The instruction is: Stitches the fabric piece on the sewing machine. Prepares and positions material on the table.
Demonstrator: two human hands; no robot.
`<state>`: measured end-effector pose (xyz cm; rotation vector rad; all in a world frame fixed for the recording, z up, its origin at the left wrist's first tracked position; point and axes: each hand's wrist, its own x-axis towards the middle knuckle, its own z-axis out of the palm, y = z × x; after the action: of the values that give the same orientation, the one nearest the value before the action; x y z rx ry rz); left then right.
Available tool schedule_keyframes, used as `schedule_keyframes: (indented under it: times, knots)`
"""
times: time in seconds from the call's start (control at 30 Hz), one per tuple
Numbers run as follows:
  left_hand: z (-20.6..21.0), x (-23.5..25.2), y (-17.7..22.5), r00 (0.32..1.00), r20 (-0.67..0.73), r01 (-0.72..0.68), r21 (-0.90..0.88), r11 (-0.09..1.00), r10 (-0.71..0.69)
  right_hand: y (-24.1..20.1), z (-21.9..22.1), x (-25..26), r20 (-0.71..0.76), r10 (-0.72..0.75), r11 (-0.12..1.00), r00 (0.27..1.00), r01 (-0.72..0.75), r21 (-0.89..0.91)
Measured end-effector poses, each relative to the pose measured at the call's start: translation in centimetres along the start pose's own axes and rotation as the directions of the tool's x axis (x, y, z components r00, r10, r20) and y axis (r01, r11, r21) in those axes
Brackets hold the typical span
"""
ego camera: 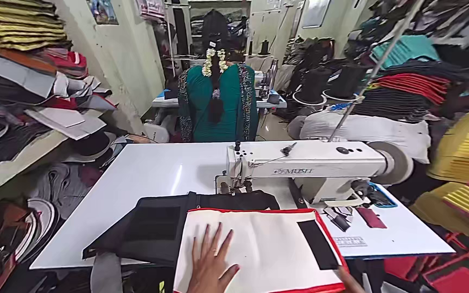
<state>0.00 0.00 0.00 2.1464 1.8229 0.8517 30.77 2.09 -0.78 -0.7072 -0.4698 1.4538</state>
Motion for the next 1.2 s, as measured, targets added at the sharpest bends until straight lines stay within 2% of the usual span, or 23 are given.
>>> schedule_keyframes:
  times: [0.03,0.07,0.13,0.17,0.2,0.23,0.27,0.3,0.33,0.37,0.43,0.47,0.5,0.57,0.67,0.7,0.77,0.8,0.9,1.0,1.07,1.13,1.2]
  knots:
    - [1.9,0.5,-0.3,0.997,0.081,0.002,0.05,0.999,-0.006,0.4,1.1,-0.4,0.002,-0.07,0.996,0.998,0.07,-0.052]
    - [3.4,0.7,-0.6,0.99,0.137,0.008,0.09,0.996,-0.02,1.2,2.4,-0.8,-0.02,-0.159,0.967,0.987,0.152,-0.207]
    - [5.0,0.8,-1.2,0.997,0.082,-0.024,0.16,0.987,0.011,3.6,4.9,-1.7,0.067,-0.299,0.774,0.952,0.282,-0.567]
    - [4.7,1.0,-1.3,0.997,0.081,-0.015,0.124,0.992,0.005,4.8,5.8,-2.0,0.234,-0.335,0.623,0.913,0.401,-0.671]
    - [3.8,1.3,-1.4,0.995,0.093,0.028,0.029,0.999,-0.03,5.4,6.4,-1.6,0.483,-0.299,0.4,0.823,0.568,-0.719]
    - [2.6,1.7,-1.6,0.991,0.103,0.101,-0.108,0.989,-0.09,6.1,7.3,-1.1,0.661,-0.217,0.141,0.718,0.693,-0.707]
    - [1.4,1.9,-2.2,0.986,0.08,0.161,-0.28,0.946,-0.144,6.9,8.4,-1.1,0.762,-0.098,-0.069,0.64,0.76,-0.647]
    - [0.5,2.1,-3.1,0.981,0.06,0.193,-0.456,0.869,-0.186,7.9,9.5,-1.2,0.793,0.022,-0.167,0.609,0.784,-0.598]
    - [0.0,2.2,-4.3,0.975,0.045,0.204,-0.583,0.786,-0.22,9.1,10.4,-1.5,0.777,0.121,-0.225,0.618,0.779,-0.585]
    - [-0.2,2.2,-5.3,0.966,0.018,0.215,-0.606,0.766,-0.257,10.4,11.1,-1.8,0.748,0.193,-0.275,0.635,0.767,-0.58]
    - [0.3,1.8,-6.1,0.954,-0.108,0.22,-0.373,0.901,-0.278,12.7,11.4,-2.1,0.696,0.289,-0.369,0.658,0.747,-0.553]
    - [0.8,1.9,-6.0,0.954,-0.168,0.214,-0.202,0.956,-0.249,13.1,11.5,-2.1,0.677,0.315,-0.383,0.665,0.742,-0.551]
    - [0.9,2.1,-5.7,0.958,-0.171,0.223,-0.055,0.973,-0.229,12.9,11.6,-2.0,0.661,0.322,-0.371,0.677,0.733,-0.57]
    - [0.6,2.6,-5.2,0.964,-0.102,0.256,0.121,0.959,-0.244,11.4,11.6,-1.1,0.627,0.235,-0.311,0.742,0.669,-0.675]
    - [1.3,3.1,-6.0,0.97,-0.185,0.198,0.232,0.952,-0.156,8.9,10.0,2.7,0.558,-0.057,-0.456,0.828,0.476,-0.752]
    - [1.4,3.0,-6.3,0.97,-0.189,0.192,0.203,0.96,-0.154,8.5,9.4,3.5,0.509,-0.068,-0.438,0.858,0.433,-0.788]
    - [1.5,2.9,-7.0,0.969,-0.166,0.209,0.161,0.965,-0.182,8.4,10.0,3.4,0.417,0.006,-0.313,0.909,0.398,-0.862]
    - [1.4,2.9,-7.2,0.967,-0.15,0.226,0.152,0.962,-0.204,8.5,10.7,3.0,0.372,0.035,-0.197,0.928,0.371,-0.907]
    - [1.2,2.9,-7.1,0.959,-0.112,0.271,0.102,0.957,-0.259,8.9,11.9,2.3,0.21,0.188,0.319,0.959,0.143,-0.937]
    - [0.9,2.5,-7.7,0.96,-0.085,0.273,0.044,0.961,-0.269,8.4,10.3,3.9,0.194,0.212,0.636,0.958,0.016,-0.772]
    - [0.7,2.3,-8.2,0.958,-0.075,0.28,0.021,0.96,-0.278,6.5,8.3,5.0,0.175,0.124,0.698,0.977,0.04,-0.715]
    - [0.4,2.1,-8.2,0.949,-0.064,0.311,0.008,0.95,-0.31,4.0,6.1,6.2,0.125,-0.004,0.652,0.992,0.097,-0.752]
    - [-0.2,2.4,-7.8,0.948,-0.051,0.316,-0.001,0.949,-0.315,2.0,4.3,7.2,0.078,-0.06,0.615,0.995,0.099,-0.782]
